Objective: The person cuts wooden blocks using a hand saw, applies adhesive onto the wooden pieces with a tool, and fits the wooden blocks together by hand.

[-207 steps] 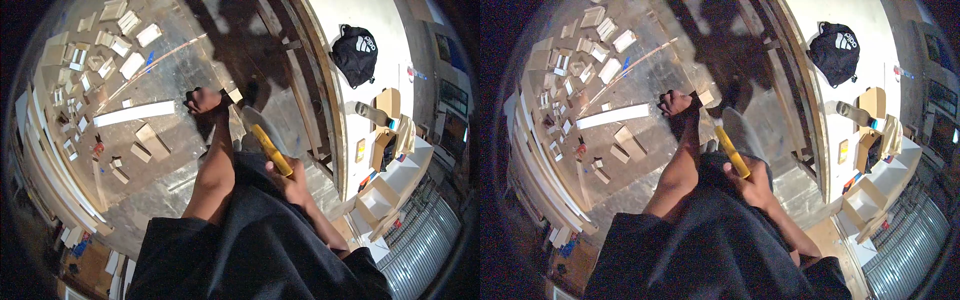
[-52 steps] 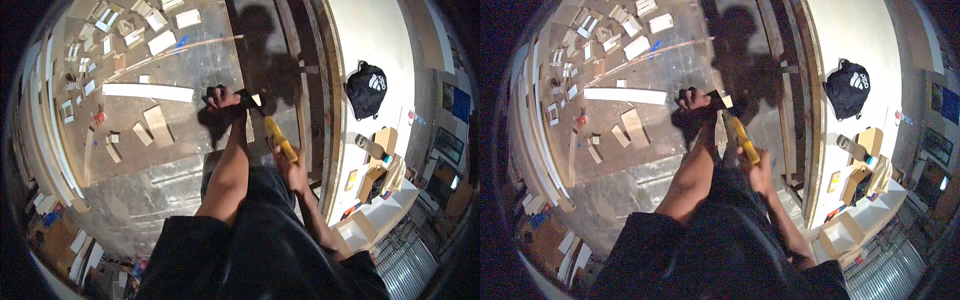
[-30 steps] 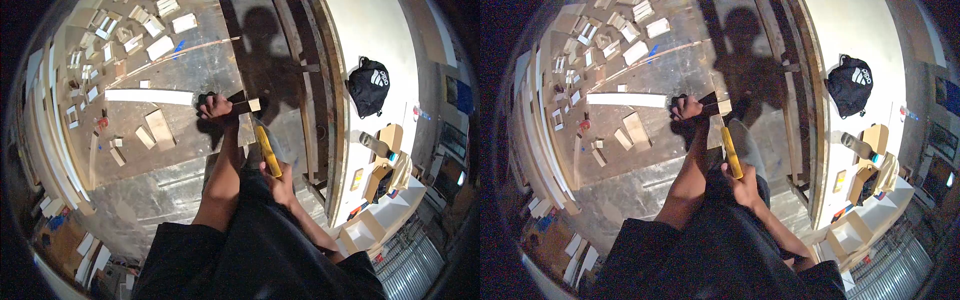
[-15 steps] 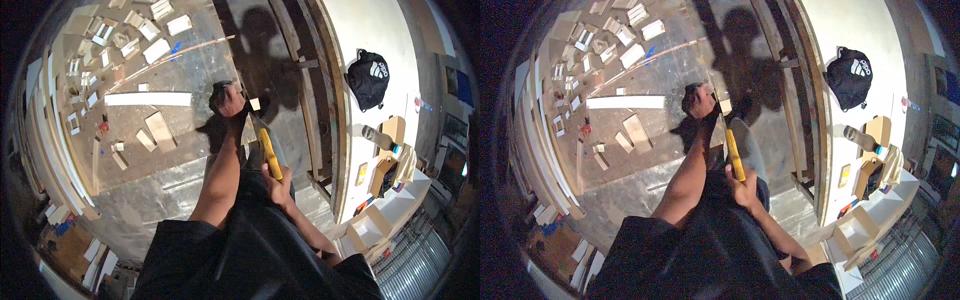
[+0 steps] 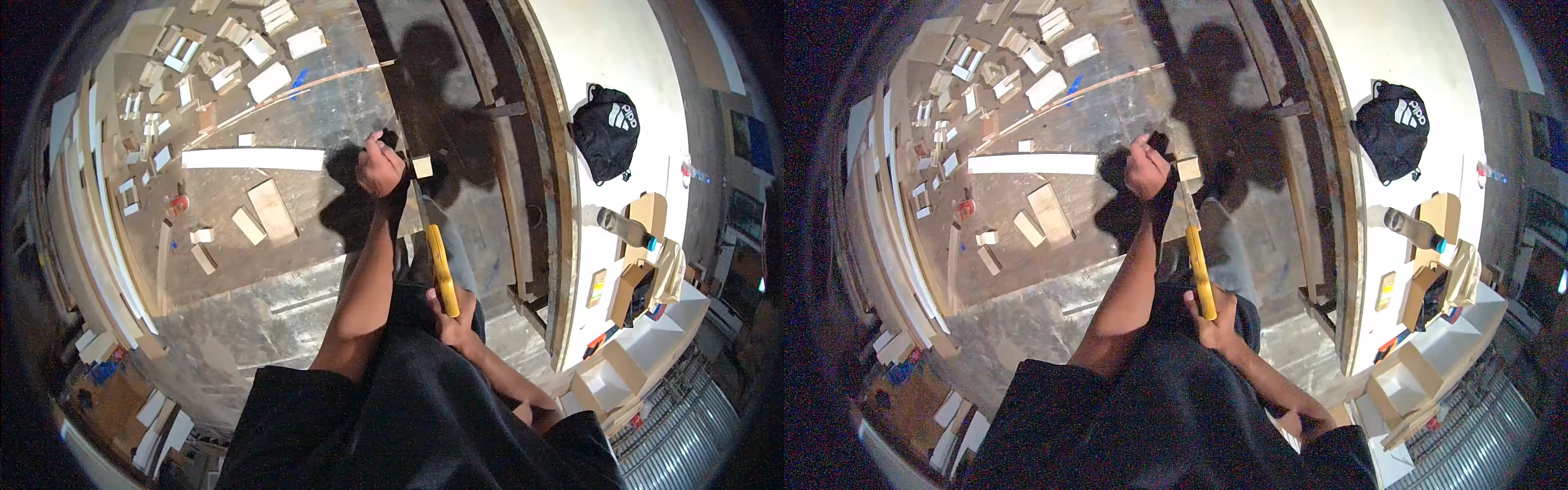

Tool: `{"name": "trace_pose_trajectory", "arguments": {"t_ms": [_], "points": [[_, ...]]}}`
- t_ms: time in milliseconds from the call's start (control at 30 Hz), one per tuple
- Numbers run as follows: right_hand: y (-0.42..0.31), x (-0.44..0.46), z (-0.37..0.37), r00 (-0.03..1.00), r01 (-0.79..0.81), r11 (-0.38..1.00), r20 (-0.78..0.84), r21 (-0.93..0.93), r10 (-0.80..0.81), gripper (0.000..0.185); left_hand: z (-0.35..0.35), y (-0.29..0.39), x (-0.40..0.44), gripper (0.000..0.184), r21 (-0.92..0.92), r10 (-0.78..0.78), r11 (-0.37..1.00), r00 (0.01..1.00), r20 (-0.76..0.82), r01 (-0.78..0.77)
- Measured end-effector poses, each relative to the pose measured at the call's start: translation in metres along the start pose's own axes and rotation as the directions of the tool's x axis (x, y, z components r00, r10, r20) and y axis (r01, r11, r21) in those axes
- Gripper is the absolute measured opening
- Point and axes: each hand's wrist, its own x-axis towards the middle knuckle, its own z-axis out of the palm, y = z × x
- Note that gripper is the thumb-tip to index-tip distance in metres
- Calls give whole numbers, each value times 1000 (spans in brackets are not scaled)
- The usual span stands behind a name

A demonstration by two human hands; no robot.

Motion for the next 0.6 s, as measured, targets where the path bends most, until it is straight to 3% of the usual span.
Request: {"name": "trace_pose_trajectory", "arguments": {"t_ms": [67,133,233,267,367,400,433,500,533,600], "points": [[7,-4,3,1000,21,1000,13,1,-21,25,-2,-3,0,20,-28,-3,1000,999,-38,2],[17,-2,5,982,191,982,0,-1,-191,21,0,-8,-2,18,-65,-8,998,998,-65,3],[43,-4,1,940,337,939,89,-66,-330,17,-8,-7,-6,17,-68,-35,997,996,-76,30],[54,-9,3,946,320,945,82,-61,-315,15,-9,-7,-11,17,-45,-67,997,995,-70,64],[100,-15,13,895,443,896,76,-30,-439,21,-7,-22,-25,16,-43,-50,998,988,-148,44],[105,-14,18,866,495,869,65,20,-495,20,-13,-23,-29,16,27,-161,986,986,-47,162],[109,-16,23,860,506,862,71,17,-506,20,-15,-26,-28,16,22,-164,986,985,-59,165],[120,-22,34,923,381,924,56,9,-381,14,-21,-33,-24,16,6,-70,997,995,-68,71],[129,-21,41,909,414,910,55,23,-414,15,-21,-36,-20,17,-24,-8,1000,992,-128,5],[151,-19,54,910,409,912,62,36,-411,14,-23,-42,-18,17,-23,-12,1000,995,-95,10]]}}
